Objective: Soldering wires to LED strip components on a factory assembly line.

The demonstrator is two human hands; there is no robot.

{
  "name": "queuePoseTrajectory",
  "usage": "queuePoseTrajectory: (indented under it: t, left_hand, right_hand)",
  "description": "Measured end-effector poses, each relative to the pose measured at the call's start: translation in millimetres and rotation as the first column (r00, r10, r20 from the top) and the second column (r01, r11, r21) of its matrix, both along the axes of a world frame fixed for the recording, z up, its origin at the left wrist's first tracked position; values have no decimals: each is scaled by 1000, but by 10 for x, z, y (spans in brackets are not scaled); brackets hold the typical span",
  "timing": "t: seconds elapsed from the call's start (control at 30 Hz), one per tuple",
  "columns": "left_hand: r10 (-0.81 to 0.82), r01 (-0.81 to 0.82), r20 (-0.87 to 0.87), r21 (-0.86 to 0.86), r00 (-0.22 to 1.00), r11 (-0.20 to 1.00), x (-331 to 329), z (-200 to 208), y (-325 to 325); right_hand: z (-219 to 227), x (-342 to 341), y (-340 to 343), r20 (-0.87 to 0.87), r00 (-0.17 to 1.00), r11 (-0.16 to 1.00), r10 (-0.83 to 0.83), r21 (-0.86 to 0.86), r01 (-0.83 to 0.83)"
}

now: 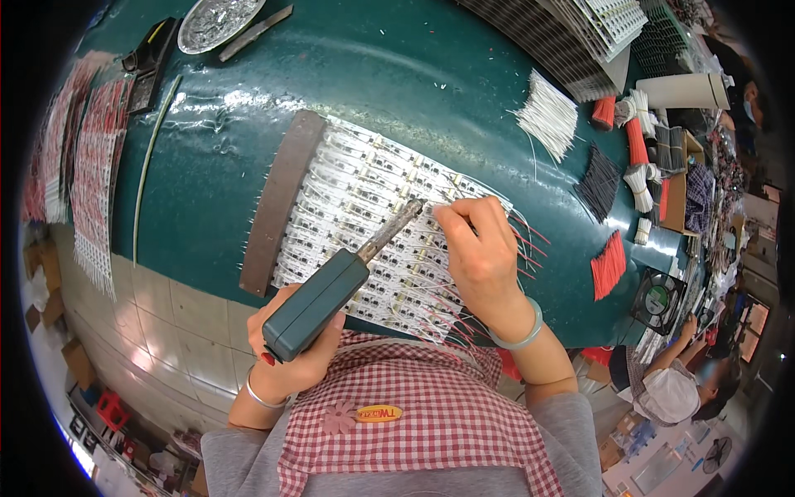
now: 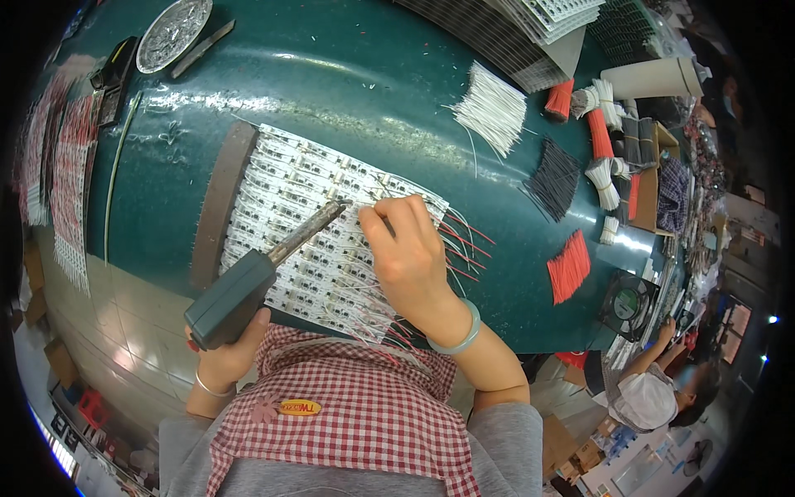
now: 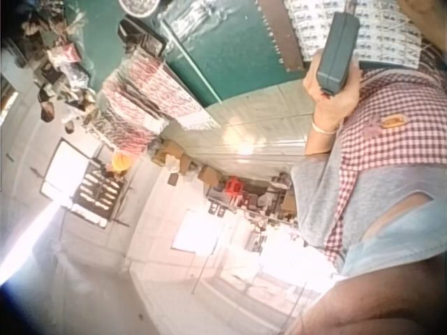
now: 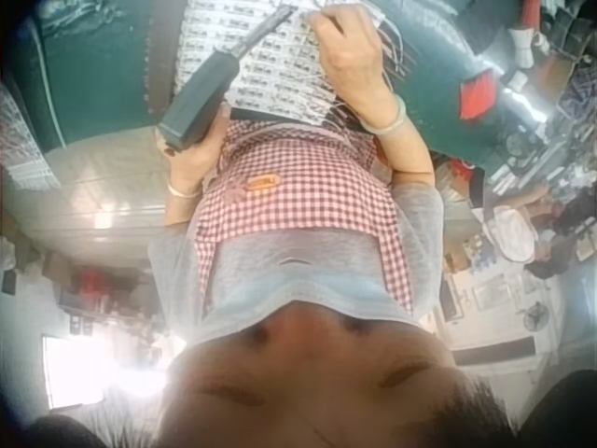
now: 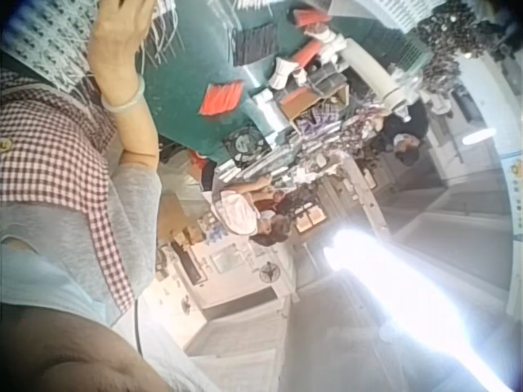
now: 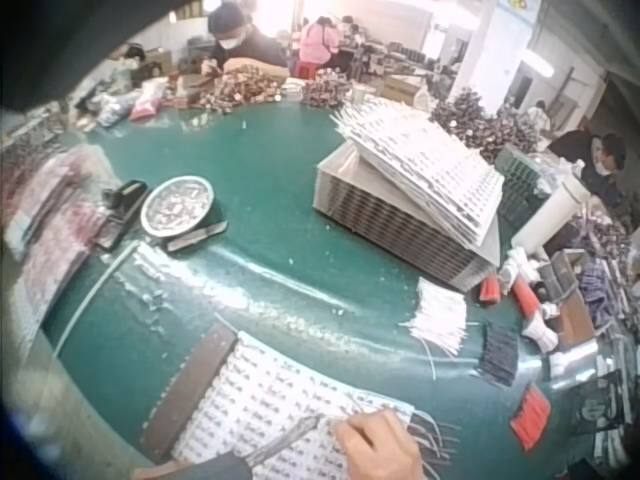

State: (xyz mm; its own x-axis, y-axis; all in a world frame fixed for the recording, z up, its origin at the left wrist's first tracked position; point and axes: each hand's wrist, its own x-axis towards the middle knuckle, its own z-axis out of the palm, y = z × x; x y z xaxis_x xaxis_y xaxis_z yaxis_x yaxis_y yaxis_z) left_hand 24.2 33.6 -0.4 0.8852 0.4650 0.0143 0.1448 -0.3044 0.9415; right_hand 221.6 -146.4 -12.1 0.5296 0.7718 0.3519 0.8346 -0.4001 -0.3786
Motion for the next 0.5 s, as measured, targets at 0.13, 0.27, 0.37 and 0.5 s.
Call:
queuePoseTrajectory:
  t: [0.13,0.27,0.37,0.5]
  left_hand:
    - [19,-19,-11,-24,1000,1000,-24,5,-1]
    - [12,-12,-10,12,1000,1000,-77,9,7]
    - [-3,3,-2,68,1000,998,-117,-14,12]
    - [23,-22,-35,43,999,999,-148,-21,-16]
  right_hand:
    - [5,-1,5,7,1000,1000,-5,9,5]
    - [65,-40,-33,-2,1000,1000,15,27,-14]
    - [47,-62,-48,-40,999,999,17,36,-16]
    - [19,-74,-55,-56,998,999,27,30,-25]
